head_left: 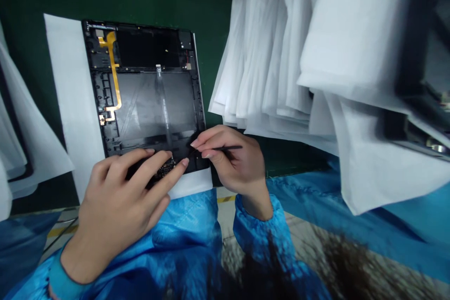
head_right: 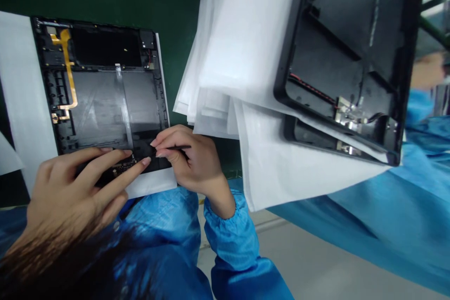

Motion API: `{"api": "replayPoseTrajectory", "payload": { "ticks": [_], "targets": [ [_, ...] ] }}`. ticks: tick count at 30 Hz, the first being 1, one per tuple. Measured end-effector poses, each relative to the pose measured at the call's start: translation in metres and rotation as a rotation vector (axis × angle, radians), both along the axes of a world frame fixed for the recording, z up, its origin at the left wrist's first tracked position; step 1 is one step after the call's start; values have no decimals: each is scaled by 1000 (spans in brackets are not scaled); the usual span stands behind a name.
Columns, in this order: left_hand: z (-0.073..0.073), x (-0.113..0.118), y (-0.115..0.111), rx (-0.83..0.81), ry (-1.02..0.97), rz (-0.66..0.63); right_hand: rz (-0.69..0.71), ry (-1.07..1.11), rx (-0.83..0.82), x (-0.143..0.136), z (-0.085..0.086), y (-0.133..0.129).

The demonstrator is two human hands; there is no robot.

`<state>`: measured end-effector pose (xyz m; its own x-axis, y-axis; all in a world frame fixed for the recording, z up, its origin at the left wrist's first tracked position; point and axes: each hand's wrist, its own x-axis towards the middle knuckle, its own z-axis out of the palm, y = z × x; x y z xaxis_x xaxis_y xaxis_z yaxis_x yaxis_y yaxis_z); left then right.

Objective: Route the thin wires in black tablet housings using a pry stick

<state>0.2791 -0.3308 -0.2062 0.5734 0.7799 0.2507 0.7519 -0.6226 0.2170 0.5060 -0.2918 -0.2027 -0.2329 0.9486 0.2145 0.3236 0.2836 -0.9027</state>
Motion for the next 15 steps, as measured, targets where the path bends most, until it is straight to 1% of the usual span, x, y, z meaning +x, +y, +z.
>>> {"api": "replayPoseTrajectory", "payload": {
  "ticks": [3,7,15],
  "targets": [
    [-1,-1,0,-1,4,6,-22,22,3,0,-1,0],
    [-1,-2,0,0,1,-1,-16,36,4,0,-2,0],
    [4,0,4,-9,-2,-20,-31,53,-39,0,-2,0]
  ]
}}
